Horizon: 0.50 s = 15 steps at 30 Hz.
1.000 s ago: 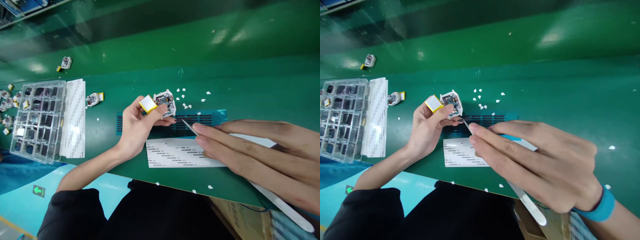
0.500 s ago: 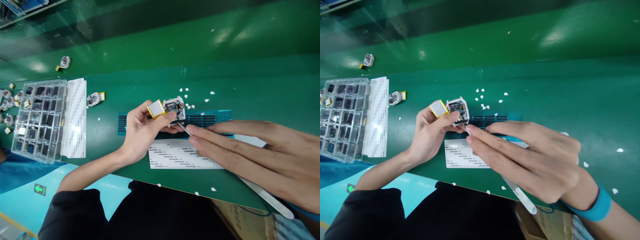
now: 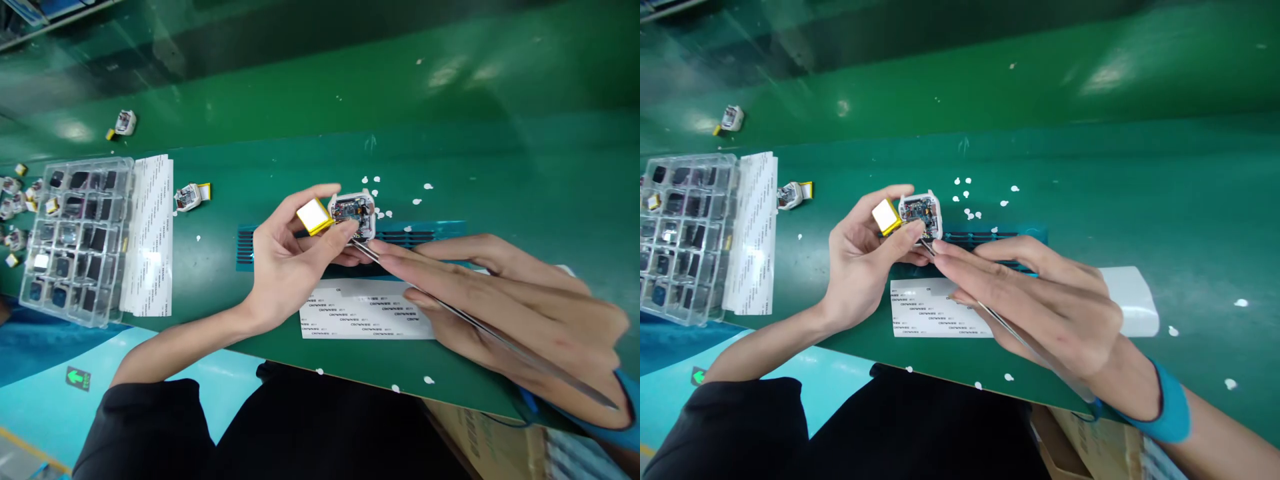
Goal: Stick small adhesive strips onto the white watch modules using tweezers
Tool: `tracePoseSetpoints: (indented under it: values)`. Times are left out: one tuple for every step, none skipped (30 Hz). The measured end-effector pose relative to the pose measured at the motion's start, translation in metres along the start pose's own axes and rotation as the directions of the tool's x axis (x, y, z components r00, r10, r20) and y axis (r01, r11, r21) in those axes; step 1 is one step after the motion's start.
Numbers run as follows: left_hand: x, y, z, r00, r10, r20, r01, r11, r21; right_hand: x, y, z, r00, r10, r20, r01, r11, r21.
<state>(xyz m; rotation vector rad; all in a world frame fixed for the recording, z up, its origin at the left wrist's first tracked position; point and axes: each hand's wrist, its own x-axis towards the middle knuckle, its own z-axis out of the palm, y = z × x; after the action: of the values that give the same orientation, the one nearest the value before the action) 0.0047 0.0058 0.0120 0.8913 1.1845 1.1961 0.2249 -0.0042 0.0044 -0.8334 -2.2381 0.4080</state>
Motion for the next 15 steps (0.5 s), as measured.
tracePoseSetpoints:
  values:
    - [0.001,0.001,0.000,1.000,0.014,0.005,-0.014,1.000,0.017,0.002,0.000,-0.001,1.000,-0.010,0.009,0.010,1.000,0.007]
    - [0.001,0.003,-0.001,1.000,0.021,0.013,-0.022,0.999,0.031,0.004,-0.001,-0.002,1.000,-0.009,0.025,0.009,1.000,0.009]
    - [0.002,0.005,-0.001,1.000,0.023,0.021,-0.024,0.999,0.039,0.005,-0.002,-0.003,0.999,0.005,0.034,-0.005,1.000,0.003]
    - [0.001,0.007,-0.001,0.999,0.025,0.028,-0.026,0.999,0.042,0.006,-0.003,-0.005,0.999,0.005,0.036,-0.005,1.000,-0.004]
    - [0.000,0.008,0.000,0.999,0.024,0.033,-0.026,0.999,0.042,0.006,-0.004,-0.006,0.999,-0.007,0.038,0.008,1.000,-0.011]
    - [-0.001,0.009,0.000,0.999,0.027,0.037,-0.028,0.999,0.038,0.006,-0.005,-0.007,0.999,-0.018,0.039,0.019,1.000,-0.021]
    - [-0.003,0.010,0.001,0.999,0.032,0.040,-0.033,0.999,0.030,0.006,-0.005,-0.007,0.999,-0.023,0.033,0.024,0.999,-0.033]
    - [-0.004,0.010,0.001,0.998,0.033,0.045,-0.034,0.999,0.022,0.005,-0.005,-0.007,0.999,-0.020,0.034,0.021,0.999,-0.042]
    - [-0.004,0.009,0.001,0.998,0.032,0.052,-0.033,0.999,0.017,0.004,-0.004,-0.007,0.999,-0.013,0.033,0.015,0.999,-0.053]
    - [-0.001,0.008,-0.001,0.998,0.032,0.061,-0.034,0.999,0.019,0.003,-0.003,-0.008,1.000,-0.005,0.030,0.007,0.998,-0.064]
    - [0.005,0.007,-0.004,0.996,0.041,0.074,-0.044,0.998,0.039,0.002,-0.002,-0.008,1.000,0.003,0.029,-0.001,0.997,-0.075]
    - [0.016,0.006,-0.009,0.994,0.065,0.092,-0.073,0.993,0.088,0.001,-0.001,-0.009,1.000,0.004,0.025,-0.002,0.996,-0.091]
    - [0.031,0.006,-0.017,0.988,0.108,0.106,-0.125,0.978,0.166,-0.001,0.001,-0.010,1.000,-0.003,0.026,0.006,0.994,-0.109]
    - [0.051,0.007,-0.028,0.979,0.167,0.120,-0.195,0.941,0.276,-0.002,0.003,-0.010,0.999,-0.026,0.022,0.029,0.991,-0.130]
    - [0.074,0.009,-0.042,0.960,0.247,0.133,-0.280,0.864,0.418,-0.003,0.005,-0.011,0.998,-0.057,0.019,0.060,0.987,-0.152]
